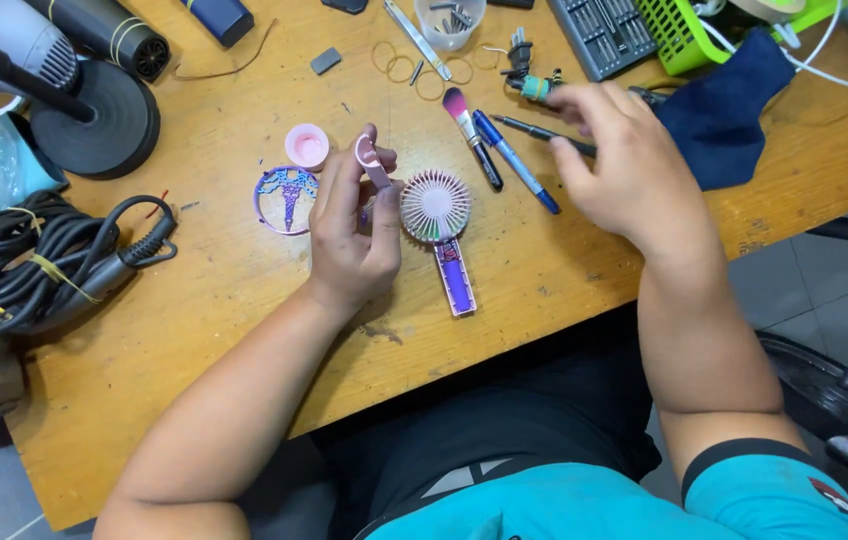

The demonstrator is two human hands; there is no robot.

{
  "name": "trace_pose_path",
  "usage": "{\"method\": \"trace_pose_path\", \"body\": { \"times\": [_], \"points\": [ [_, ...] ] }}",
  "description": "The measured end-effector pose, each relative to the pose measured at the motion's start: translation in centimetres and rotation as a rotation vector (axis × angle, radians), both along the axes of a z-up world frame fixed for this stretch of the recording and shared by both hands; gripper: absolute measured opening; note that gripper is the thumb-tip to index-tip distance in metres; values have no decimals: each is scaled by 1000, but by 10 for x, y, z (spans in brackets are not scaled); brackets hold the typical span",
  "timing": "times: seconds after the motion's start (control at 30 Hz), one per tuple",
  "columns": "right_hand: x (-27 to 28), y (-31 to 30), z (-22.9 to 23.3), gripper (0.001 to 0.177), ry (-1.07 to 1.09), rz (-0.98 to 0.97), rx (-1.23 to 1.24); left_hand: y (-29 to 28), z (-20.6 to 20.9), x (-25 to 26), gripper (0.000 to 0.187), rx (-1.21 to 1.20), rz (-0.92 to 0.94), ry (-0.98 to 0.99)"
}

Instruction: The person cleans a pink plastic fan handle with a brush, then uses a soldering iron to smooth the surface. They wipe the handle with a cloth, attach it to the fan head, and test the device by turning it on. Finally, they clean a separate purple fan component with the cloth.

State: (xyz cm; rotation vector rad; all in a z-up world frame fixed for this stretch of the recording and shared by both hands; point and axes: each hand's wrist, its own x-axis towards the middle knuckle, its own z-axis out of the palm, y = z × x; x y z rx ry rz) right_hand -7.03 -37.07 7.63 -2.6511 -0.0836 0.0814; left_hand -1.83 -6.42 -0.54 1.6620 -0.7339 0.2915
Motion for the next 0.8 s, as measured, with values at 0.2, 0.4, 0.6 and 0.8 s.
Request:
{"method": "trace_pose_path", "body": {
  "times": [0.2, 0.4, 0.6, 0.8],
  "points": [
    [-43, -43, -39, 18, -191, -233, -120, 2, -20, -6, 63, -99, -68, 190],
    [-25, -58, -55, 19, -508, -114, -361, -8, -44, -1, 75, -298, -175, 195],
    [39, -54, -71, 49, -159, -63, -712, -4, -47, -1, 61, -282, -120, 196],
    [26, -27, -2, 29, -403, -31, -363, -7, -29, 6, 65, -392, -89, 340]
  ]
}}
